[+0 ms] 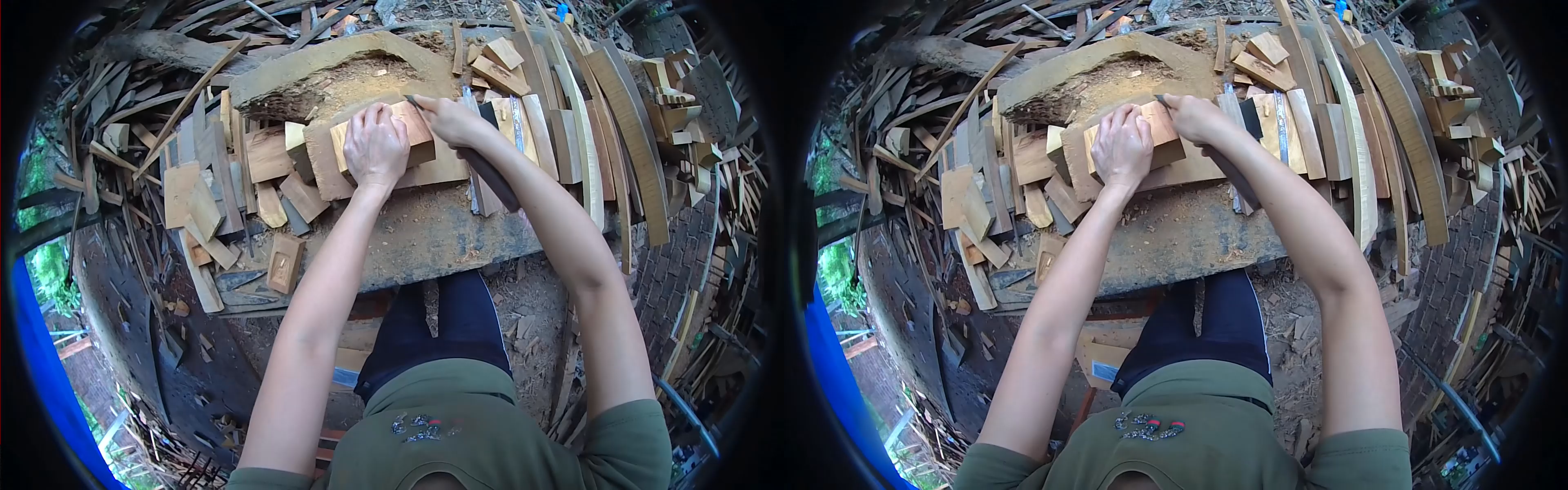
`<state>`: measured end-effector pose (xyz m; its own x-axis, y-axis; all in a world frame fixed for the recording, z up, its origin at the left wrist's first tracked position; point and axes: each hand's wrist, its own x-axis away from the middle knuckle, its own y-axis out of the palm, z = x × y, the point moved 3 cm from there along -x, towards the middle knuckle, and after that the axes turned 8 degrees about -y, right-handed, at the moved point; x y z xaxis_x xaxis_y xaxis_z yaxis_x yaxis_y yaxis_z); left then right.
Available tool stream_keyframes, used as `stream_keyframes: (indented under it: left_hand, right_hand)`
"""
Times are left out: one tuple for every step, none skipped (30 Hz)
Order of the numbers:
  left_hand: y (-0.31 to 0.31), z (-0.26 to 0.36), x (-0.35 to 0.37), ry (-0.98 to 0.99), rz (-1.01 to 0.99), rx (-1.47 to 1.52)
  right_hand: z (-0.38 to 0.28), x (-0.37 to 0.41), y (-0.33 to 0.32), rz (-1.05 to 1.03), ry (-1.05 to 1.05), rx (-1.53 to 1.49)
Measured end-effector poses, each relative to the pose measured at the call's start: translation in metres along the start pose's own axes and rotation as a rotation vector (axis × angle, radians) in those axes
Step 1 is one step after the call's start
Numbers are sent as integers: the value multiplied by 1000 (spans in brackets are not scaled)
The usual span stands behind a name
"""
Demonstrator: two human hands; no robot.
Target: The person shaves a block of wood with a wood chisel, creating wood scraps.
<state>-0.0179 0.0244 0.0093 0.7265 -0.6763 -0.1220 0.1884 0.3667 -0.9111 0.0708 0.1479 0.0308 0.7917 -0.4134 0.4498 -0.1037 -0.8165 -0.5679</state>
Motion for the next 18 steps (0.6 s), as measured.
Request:
stream_keyframes:
  left_hand:
    - [1,-7,-1,-8,6,-3]
    - [3,-17,-6,-63,-65,188]
    - [3,-26,-12,-112,-133,382]
    - [-6,-36,-16,-71,-254,502]
    - [-16,-44,-15,-72,-253,506]
    - [-24,-47,-9,62,-309,285]
    - [-32,-48,-2,196,-359,60]
    - [-25,-56,7,211,-380,120]
    - [-19,-59,14,207,-369,124]
    - [-14,-56,21,181,-292,126]
    - [-13,-51,27,153,-215,130]
    - [-13,-43,34,86,-216,99]
    - [-9,-37,42,65,-168,49]
    - [-7,-35,49,50,-149,34]
    - [-8,-33,53,38,-133,21]
    - [-9,-32,53,35,-129,32]
    - [-10,-31,53,33,-138,11]
    - [-13,-31,51,29,-144,-15]
  right_hand:
    - [3,5,-2,-5,-8,3]
    - [5,10,-5,-4,-40,-16]
    - [3,14,-9,2,-71,-33]
    - [-7,20,-15,-11,-62,5]
    - [-17,26,-20,-11,-61,8]
    - [-25,30,-22,-47,-105,7]
    - [-35,34,-24,-80,-153,6]
    - [-43,41,-25,-142,-125,42]
    - [-38,45,-19,-155,-133,132]
    - [-17,45,-5,-73,-197,303]
    - [-2,48,4,8,-261,474]
    - [-4,61,4,31,-219,490]
    - [-7,67,4,24,-227,502]
    - [-8,71,4,31,-216,535]
    - [-7,77,4,39,-200,567]
    - [-6,81,5,95,-247,612]
    - [-5,85,4,93,-247,623]
    - [-9,88,3,65,-220,633]
